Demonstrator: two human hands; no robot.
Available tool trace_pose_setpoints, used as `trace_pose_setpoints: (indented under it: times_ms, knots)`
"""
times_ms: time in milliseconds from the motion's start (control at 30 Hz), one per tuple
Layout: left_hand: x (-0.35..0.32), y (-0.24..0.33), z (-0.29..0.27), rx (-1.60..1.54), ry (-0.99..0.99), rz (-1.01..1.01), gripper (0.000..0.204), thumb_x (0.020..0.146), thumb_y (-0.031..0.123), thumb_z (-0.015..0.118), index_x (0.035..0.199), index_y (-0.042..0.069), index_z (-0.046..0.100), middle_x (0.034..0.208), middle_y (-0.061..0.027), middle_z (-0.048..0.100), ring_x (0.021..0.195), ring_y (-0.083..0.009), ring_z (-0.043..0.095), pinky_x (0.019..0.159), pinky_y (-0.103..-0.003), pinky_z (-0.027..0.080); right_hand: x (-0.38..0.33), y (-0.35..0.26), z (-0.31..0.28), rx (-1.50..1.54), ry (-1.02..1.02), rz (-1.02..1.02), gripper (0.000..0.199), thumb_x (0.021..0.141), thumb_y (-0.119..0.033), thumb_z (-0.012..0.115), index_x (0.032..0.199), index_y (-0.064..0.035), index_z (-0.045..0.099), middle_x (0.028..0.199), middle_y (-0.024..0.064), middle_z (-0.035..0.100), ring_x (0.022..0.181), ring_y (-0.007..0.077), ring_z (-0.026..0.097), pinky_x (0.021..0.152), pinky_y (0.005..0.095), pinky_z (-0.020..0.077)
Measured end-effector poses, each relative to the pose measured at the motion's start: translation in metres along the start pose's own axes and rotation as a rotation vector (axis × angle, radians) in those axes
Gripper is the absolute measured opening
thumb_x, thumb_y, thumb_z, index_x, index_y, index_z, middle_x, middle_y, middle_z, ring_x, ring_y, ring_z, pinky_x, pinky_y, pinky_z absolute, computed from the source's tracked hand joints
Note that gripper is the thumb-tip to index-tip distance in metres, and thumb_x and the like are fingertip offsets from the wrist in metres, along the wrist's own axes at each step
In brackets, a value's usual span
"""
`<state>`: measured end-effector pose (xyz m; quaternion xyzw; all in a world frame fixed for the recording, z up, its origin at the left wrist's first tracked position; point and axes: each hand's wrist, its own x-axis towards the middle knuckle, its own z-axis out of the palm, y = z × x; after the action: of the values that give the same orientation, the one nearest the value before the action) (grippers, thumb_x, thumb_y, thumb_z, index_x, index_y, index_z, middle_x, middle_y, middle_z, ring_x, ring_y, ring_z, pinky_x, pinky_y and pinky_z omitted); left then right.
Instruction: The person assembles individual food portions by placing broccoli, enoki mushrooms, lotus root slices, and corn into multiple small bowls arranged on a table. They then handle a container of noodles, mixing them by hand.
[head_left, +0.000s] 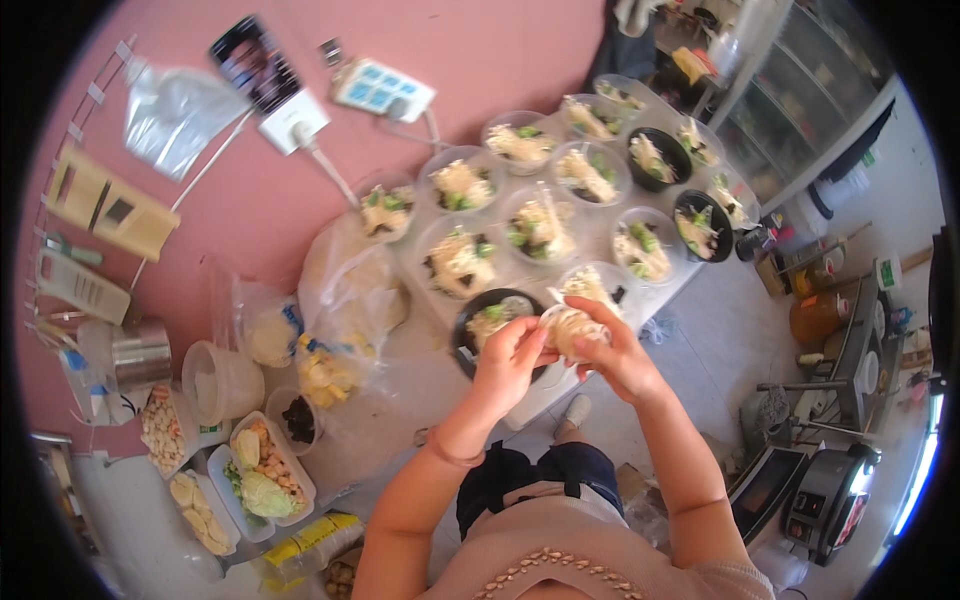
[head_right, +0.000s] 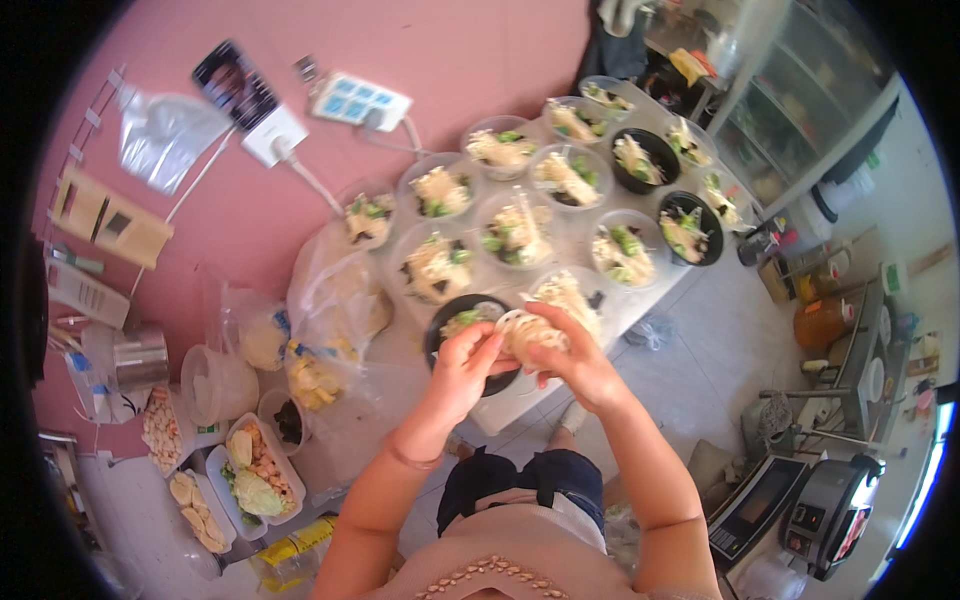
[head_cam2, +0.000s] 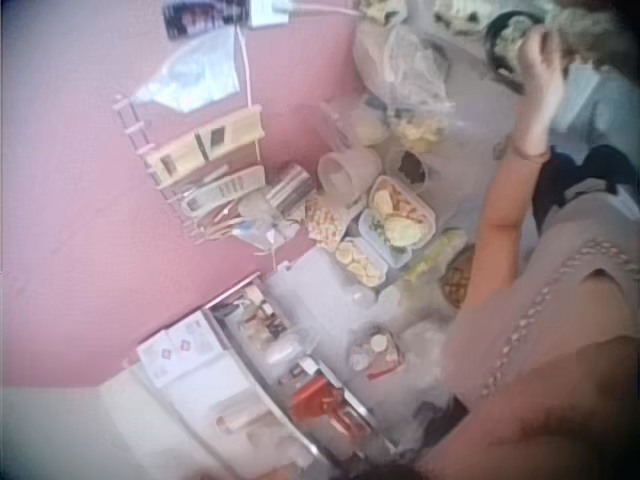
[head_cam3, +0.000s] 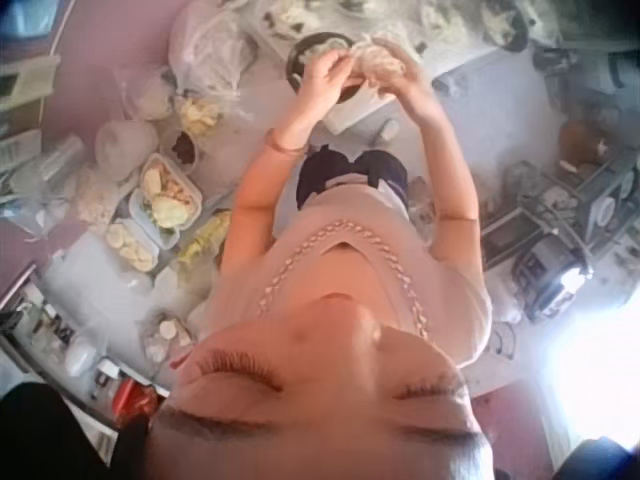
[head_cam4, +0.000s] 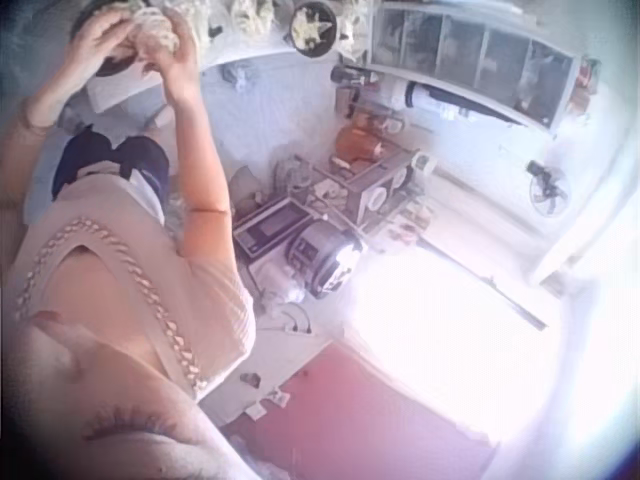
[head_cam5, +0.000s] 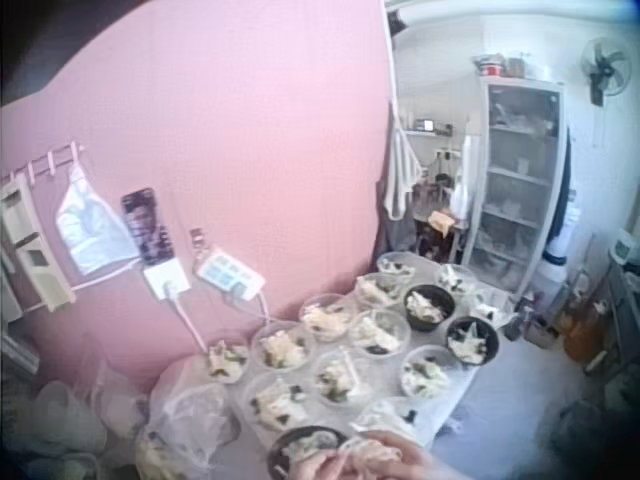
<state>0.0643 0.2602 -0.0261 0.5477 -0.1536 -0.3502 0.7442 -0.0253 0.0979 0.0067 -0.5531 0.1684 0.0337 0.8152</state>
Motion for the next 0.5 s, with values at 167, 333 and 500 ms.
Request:
trace_pose_setpoints:
  times_ms: [167,333,500]
  knots:
    - [0.071,-0.051,0.105,-0.16,0.016,-0.1,0.006,0.095,0.006,0.059,0.098,0.001,0.057,0.101,-0.0088,0.067,0.09,-0.0164,0.067,0.086,-0.034,0.057,-0.03,-0.024,-0.124,0.159,0.18,0.04,0.04,0.09,-0.013,0.064,0.126,-0.0059,0.049,0.107,0.0083,0.064,0.089,0.016,0.065,0.065,0.029,0.0544]
    - [0.115,-0.066,0.162,-0.159,0.016,-0.207,0.01,0.094,0.008,0.062,0.099,0.002,0.058,0.099,-0.0089,0.068,0.089,-0.0167,0.067,0.084,-0.033,0.058,-0.022,-0.03,-0.202,0.188,0.236,0.035,0.032,0.091,-0.014,0.065,0.119,-0.0064,0.052,0.102,0.0096,0.065,0.086,0.0173,0.066,0.064,0.0306,0.0554]
    - [0.151,-0.069,0.176,-0.141,0.057,-0.14,0.011,0.093,0.009,0.063,0.1,0.001,0.059,0.097,-0.0089,0.068,0.088,-0.0168,0.067,0.082,-0.032,0.058,0.001,-0.041,-0.235,0.229,0.211,0.028,0.029,0.09,-0.014,0.066,0.115,-0.007,0.053,0.098,0.0076,0.066,0.084,0.0167,0.067,0.062,0.03,0.0556]
